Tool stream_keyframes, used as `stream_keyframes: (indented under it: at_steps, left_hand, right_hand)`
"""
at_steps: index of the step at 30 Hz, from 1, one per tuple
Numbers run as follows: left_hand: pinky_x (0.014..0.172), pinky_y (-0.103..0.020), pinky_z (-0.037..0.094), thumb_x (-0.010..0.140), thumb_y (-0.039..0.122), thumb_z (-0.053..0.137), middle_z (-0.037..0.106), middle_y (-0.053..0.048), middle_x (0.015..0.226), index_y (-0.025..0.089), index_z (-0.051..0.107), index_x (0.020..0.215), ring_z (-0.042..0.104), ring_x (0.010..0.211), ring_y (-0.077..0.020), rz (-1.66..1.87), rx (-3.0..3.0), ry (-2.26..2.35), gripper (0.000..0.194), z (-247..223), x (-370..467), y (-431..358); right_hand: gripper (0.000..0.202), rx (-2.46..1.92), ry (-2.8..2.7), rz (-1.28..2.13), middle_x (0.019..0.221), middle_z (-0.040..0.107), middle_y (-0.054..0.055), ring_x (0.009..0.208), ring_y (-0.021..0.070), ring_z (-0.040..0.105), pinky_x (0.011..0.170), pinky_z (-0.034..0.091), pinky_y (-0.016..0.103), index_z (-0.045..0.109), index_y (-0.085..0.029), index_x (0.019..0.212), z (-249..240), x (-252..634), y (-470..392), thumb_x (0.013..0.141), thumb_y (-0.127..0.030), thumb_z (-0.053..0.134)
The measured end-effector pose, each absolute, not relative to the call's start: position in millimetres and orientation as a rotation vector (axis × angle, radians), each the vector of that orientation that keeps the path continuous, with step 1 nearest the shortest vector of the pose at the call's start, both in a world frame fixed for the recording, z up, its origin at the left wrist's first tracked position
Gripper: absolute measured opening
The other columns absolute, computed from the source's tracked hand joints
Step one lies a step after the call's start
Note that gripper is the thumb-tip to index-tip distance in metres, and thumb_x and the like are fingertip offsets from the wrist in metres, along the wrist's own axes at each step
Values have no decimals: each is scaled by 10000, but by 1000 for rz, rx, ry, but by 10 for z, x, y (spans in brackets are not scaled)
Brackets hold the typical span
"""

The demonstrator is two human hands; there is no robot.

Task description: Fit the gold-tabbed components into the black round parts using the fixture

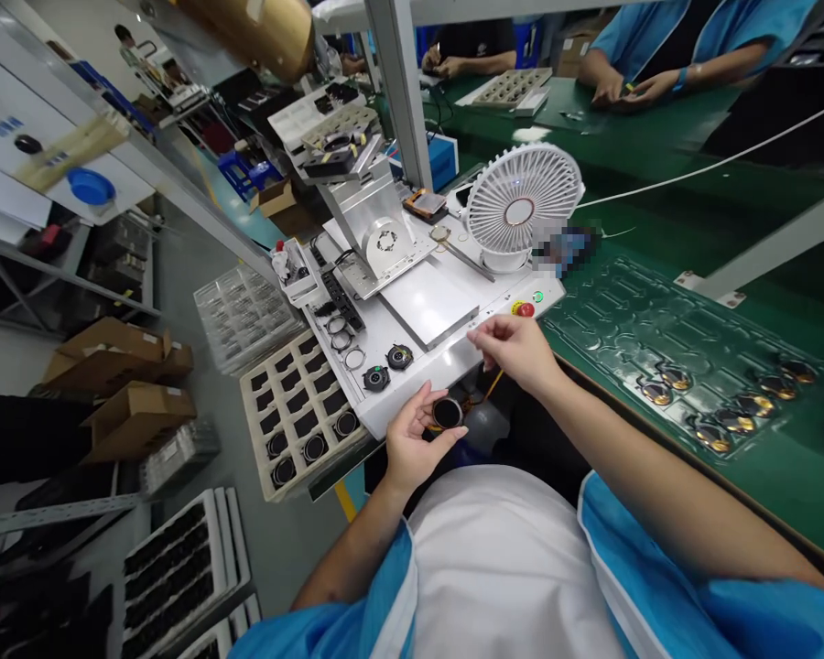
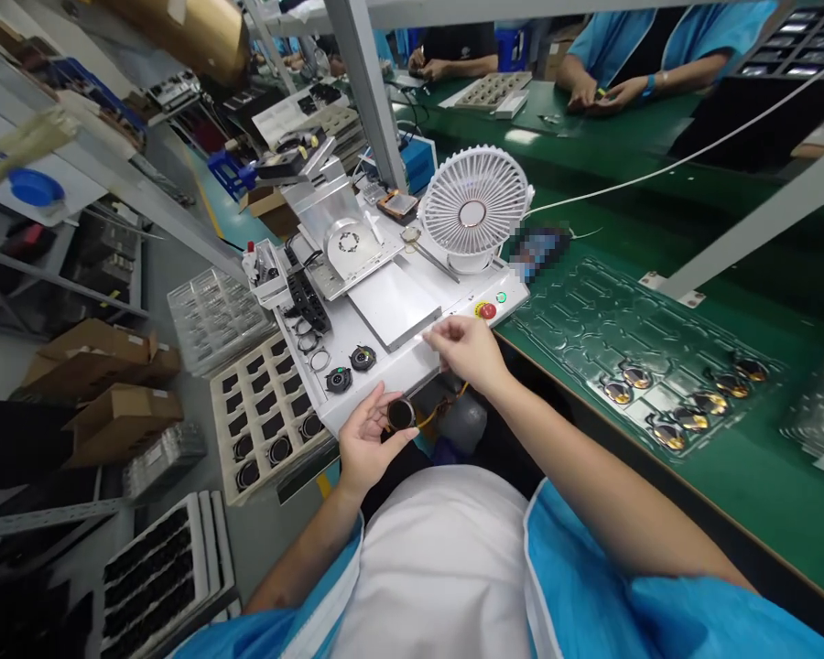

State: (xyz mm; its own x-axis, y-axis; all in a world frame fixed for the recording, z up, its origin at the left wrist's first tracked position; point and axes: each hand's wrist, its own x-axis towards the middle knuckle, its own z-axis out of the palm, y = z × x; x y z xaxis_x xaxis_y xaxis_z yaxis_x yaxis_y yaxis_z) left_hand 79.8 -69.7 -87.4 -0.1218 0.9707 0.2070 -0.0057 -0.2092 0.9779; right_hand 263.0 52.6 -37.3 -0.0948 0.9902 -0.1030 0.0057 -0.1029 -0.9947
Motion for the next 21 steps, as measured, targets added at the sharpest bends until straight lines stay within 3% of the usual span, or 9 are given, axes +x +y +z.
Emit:
stream_keyframes:
  at_steps: [7, 21]
  left_hand:
    - [913, -343, 658, 745, 154, 861, 742, -149, 1301, 213, 584, 1452, 765, 1096, -280, 1403, 1499, 1298, 762, -826, 839, -721]
    - [886, -338, 675, 781, 135, 815, 763, -119, 1263, 217, 640, 1398, 780, 1054, -264, 1410, 1618, 1357, 647, -835, 831, -728]
  right_hand:
    - [324, -1172, -1454, 1479, 619, 676, 38, 521, 175, 607, 495, 483, 278, 690, -192, 717, -407, 2549, -278, 829, -490, 748]
    - [222, -1177, -1666, 1207, 592, 654, 13, 509, 143, 530, 520, 402, 274, 663, -210, 664, -423, 2483, -304, 848, -334, 662]
